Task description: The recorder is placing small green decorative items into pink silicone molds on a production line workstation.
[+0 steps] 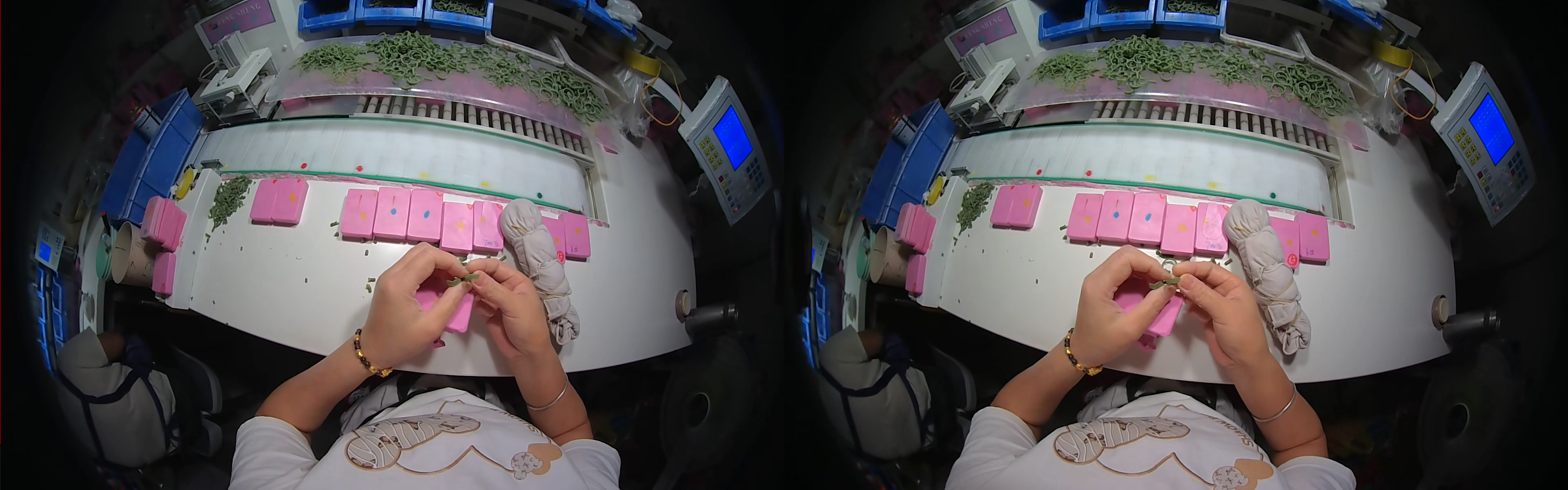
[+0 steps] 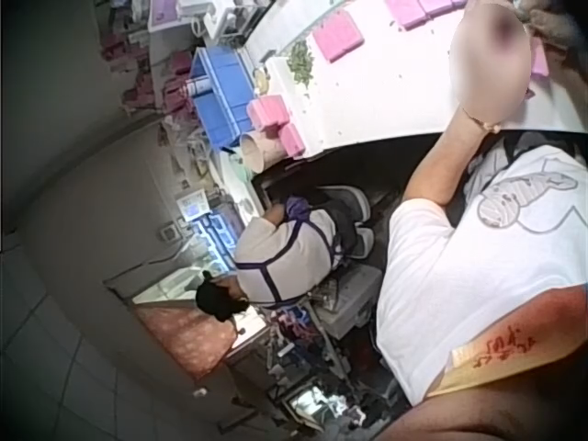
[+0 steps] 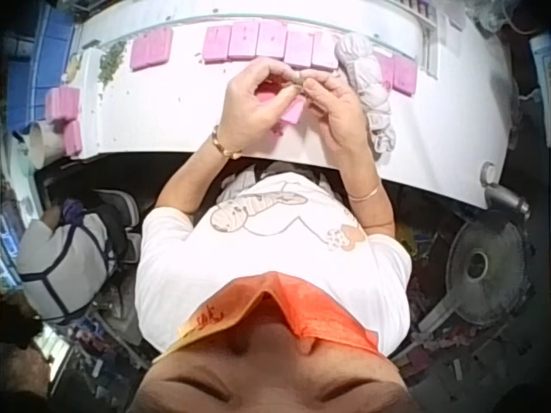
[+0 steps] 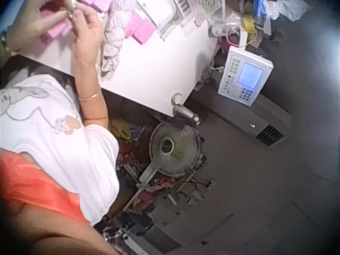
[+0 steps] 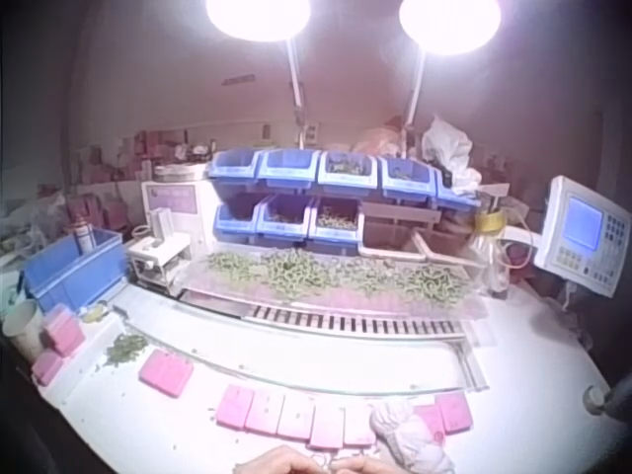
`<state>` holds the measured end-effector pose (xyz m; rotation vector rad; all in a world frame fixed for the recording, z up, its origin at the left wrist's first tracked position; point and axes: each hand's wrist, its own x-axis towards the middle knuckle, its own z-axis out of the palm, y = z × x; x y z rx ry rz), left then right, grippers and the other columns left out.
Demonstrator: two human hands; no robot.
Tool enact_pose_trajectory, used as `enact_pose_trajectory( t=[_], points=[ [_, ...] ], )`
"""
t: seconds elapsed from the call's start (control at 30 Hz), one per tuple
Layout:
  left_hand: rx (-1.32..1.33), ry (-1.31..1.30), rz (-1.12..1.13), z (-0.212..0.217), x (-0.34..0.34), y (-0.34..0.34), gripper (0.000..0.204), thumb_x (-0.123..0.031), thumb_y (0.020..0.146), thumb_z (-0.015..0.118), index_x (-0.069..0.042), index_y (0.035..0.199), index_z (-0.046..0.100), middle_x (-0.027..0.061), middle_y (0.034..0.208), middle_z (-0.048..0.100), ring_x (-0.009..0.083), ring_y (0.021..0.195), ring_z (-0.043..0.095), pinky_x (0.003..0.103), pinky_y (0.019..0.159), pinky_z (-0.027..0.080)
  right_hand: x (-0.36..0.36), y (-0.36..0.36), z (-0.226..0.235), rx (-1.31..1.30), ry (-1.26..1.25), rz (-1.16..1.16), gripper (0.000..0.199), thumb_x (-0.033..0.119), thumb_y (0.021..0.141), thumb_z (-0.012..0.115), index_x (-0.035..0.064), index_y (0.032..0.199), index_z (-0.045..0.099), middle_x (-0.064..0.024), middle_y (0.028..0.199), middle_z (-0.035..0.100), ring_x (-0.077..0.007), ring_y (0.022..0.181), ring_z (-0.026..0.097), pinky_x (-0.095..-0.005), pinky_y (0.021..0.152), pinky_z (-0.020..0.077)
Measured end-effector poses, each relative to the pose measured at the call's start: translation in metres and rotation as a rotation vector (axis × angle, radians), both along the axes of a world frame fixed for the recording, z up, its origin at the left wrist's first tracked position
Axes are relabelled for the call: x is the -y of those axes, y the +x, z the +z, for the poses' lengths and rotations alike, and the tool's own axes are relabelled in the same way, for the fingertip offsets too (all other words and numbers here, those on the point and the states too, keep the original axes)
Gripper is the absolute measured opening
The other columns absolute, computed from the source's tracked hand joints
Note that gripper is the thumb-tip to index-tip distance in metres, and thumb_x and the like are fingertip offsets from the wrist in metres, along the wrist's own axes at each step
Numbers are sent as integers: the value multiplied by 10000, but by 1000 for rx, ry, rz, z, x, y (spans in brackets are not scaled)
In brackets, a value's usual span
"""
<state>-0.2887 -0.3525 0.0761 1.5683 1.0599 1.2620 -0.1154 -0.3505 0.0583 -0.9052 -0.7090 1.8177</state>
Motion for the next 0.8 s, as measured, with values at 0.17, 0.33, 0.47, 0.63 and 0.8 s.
enact_pose_trajectory(
  t=[0.17,0.33,0.47,0.63,0.8],
  points=[
    [-69,87,4,-1,-4,-1,121,14,802,686,9,914,639,75,876,614,135,814,592,259,734,478,-3,-2,0,-40,-80,75,182,98,939,623,12,1098,638,-34,977,672,-47,814,590,-182,707,465],
    [-71,66,-25,3,-5,-2,115,7,800,692,10,906,647,76,863,614,139,801,590,262,731,482,-1,-5,-1,-20,-45,68,187,96,938,619,15,1106,634,-33,980,675,-47,823,592,-183,714,465],
    [-72,-31,-67,8,-8,-9,120,2,802,697,13,911,646,72,845,612,128,784,593,251,730,492,3,-8,-1,98,0,42,197,103,935,628,24,1115,634,-22,986,664,-30,827,575,-172,698,446],
    [-19,-195,-58,23,-37,-42,82,-8,827,686,9,893,641,42,886,644,99,784,611,234,726,498,6,-8,13,257,67,-16,299,48,925,604,6,1220,577,-29,1099,637,-41,888,561,-180,773,450],
    [-273,-657,-420,37,-104,-89,92,-72,820,715,-13,873,668,24,828,672,73,818,633,237,741,497,8,-2,14,262,133,-34,310,10,912,598,-10,1221,573,-61,1142,627,-85,987,567,-230,878,456]
  ],
)
